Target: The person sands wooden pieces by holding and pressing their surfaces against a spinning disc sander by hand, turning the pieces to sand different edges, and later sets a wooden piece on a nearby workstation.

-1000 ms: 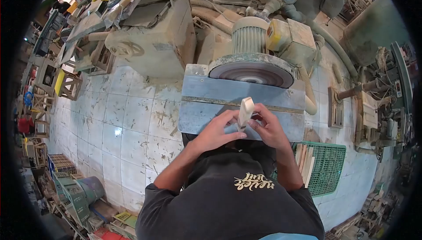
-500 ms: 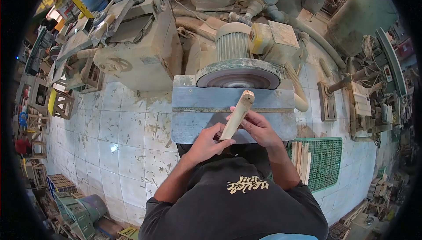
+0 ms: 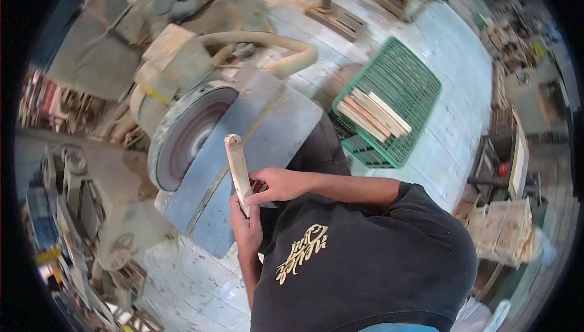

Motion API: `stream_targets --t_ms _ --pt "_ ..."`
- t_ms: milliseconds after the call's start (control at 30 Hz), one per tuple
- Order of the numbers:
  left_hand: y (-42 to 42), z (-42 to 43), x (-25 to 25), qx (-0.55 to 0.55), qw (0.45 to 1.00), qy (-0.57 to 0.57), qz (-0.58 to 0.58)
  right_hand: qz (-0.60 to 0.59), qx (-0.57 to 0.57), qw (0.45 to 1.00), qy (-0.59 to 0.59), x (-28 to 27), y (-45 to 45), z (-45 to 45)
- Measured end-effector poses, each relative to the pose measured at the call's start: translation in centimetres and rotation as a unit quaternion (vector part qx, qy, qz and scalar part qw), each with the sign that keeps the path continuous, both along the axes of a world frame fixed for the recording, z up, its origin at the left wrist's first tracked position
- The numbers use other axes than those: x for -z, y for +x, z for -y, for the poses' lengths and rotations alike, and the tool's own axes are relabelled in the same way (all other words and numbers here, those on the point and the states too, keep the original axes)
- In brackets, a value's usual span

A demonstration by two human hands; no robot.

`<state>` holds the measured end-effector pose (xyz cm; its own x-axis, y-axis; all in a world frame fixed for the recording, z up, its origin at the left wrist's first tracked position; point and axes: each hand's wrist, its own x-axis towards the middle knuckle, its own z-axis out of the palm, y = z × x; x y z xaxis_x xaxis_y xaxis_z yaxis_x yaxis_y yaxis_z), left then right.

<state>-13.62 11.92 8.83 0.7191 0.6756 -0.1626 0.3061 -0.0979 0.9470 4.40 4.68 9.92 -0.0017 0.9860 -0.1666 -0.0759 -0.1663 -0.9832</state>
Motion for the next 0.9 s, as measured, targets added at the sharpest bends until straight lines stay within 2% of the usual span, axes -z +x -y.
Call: stream_targets --t_ms 33,67,133,167,200,233,267,333,367,400,433,467,533,600,733,800,833,900 --pt "0.3 -0.1 0.3 0.014 0.998 -0.055 -0.012 -0.010 0.015 1.000 -0.009 0.2 -0.1 0.7" --pt "0.6 0.1 0.1 0.020 0.998 -0.055 -0.016 -0.013 0.021 1.000 -0.009 0.2 -0.2 1.3" --pt "1.7 0.6 -1.4 0.006 0.998 -0.031 0.056 -0.049 0.059 0.997 0.002 0.6 0.2 2.3" --pt "1.1 0.1 -1.0 -0.003 0.998 0.030 0.058 -0.011 0.054 0.998 -0.015 0.7 0.5 2.6" --pt "0.6 -0.1 -1.5 -0.052 0.993 0.009 0.105 -0.022 0.044 0.999 0.003 1.2 0.7 3.0" --pt "0.3 -0.7 -2.6 -0.093 0.986 0.027 0.136 -0.038 0.001 0.998 -0.059 0.0 1.4 3.2" --pt "-0.2 -1.8 -3.8 -0.142 0.975 0.051 0.166 -0.060 -0.035 0.996 -0.051 0.8 1.8 3.4" --pt "-2.7 -5.9 -5.1 -0.221 0.909 0.329 0.128 -0.019 -0.066 0.996 -0.052 0.2 2.3 3.5" --pt "-4.4 -7.6 -6.5 -0.270 0.901 0.297 0.163 -0.016 -0.078 0.993 -0.091 -1.6 2.0 3.1" --pt "-6.6 -9.1 -8.0 -0.312 0.889 0.265 0.205 0.054 -0.108 0.990 -0.074 -0.4 2.2 2.6" --pt "-9.3 -10.1 -9.9 -0.363 0.879 0.241 0.192 0.035 -0.125 0.986 -0.102 -1.2 1.7 2.1" --pt "-11.8 -11.3 -11.7 -0.404 0.869 0.214 0.188 0.073 -0.159 0.975 -0.138 -0.7 1.5 1.6" --pt "-16.0 -14.3 -10.6 -0.451 0.799 0.336 0.215 0.057 -0.185 0.969 -0.152 0.2 1.9 1.7" --pt "-21.1 -17.0 -12.6 -0.525 0.732 0.421 0.106 0.042 -0.208 0.967 -0.142 0.2 0.3 0.5" --pt "-29.7 -23.1 -12.2 -0.581 0.687 0.436 0.035 0.072 -0.234 0.960 -0.138 -0.2 -0.6 -0.1" --pt "-32.7 -26.1 -12.9 -0.599 0.627 0.486 -0.109 0.077 -0.224 0.961 -0.142 0.0 -0.6 0.0" --pt "-33.6 -27.4 -13.9 -0.602 0.624 0.487 -0.103 0.084 -0.219 0.961 -0.148 -0.3 -0.8 -0.2" --pt "-34.9 -29.9 -15.9 -0.641 0.625 0.415 -0.163 0.097 -0.208 0.963 -0.142 -0.4 -0.8 0.0"
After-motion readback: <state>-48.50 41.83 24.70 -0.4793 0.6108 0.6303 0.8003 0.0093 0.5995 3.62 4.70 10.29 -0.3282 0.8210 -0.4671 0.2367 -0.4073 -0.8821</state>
